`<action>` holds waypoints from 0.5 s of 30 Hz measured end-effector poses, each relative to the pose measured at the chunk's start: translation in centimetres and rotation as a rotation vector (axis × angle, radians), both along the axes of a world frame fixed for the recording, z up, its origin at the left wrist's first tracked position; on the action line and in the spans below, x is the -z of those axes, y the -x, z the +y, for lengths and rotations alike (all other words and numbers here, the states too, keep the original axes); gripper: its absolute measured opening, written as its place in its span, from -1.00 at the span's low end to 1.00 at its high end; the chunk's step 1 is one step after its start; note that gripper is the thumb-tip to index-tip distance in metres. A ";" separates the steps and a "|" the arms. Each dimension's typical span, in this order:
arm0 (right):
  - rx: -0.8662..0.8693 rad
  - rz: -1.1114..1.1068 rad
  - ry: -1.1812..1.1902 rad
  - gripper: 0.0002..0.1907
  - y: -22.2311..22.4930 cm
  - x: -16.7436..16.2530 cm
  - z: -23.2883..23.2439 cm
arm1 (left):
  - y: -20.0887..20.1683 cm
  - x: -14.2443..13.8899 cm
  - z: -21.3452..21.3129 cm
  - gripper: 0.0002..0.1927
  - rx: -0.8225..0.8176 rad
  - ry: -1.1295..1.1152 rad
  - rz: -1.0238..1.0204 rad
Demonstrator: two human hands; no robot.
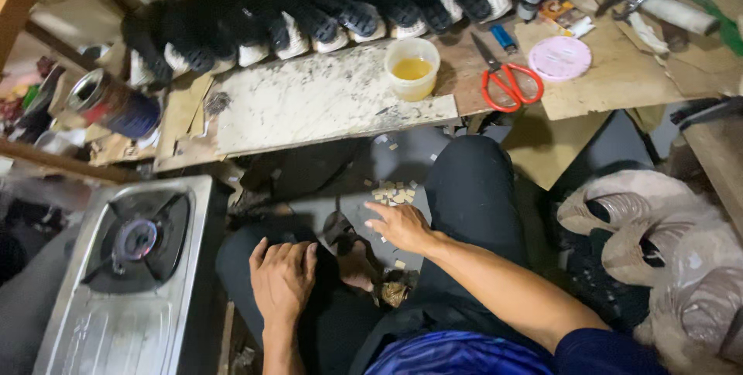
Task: The person sits on the floor of a shoe workshop, takes rubber shoe soles from a rack, and applies glue to the sole surfaces by hand from a cup of adhesive. They rub the glue over each sole, place finished soles on the rack, and pick up the next sole to repeat the process.
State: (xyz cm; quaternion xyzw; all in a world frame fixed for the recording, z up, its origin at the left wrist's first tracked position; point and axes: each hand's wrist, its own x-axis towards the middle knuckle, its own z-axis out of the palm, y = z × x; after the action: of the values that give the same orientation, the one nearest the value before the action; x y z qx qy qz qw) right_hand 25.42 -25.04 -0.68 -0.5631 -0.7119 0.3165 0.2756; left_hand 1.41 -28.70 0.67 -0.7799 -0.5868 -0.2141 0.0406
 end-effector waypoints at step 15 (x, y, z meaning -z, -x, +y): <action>-0.244 -0.342 0.268 -0.39 -0.5 1.7 -0.5 | -5.0 -11.4 -7.2 -0.43 0.772 0.410 -1.270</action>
State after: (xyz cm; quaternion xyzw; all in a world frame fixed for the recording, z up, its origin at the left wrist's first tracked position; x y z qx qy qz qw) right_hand 25.96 -25.50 -2.41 -0.5500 -0.7626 0.3390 0.0335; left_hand 6.38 -35.90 12.03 -0.6488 -0.2117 -0.5066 -0.5268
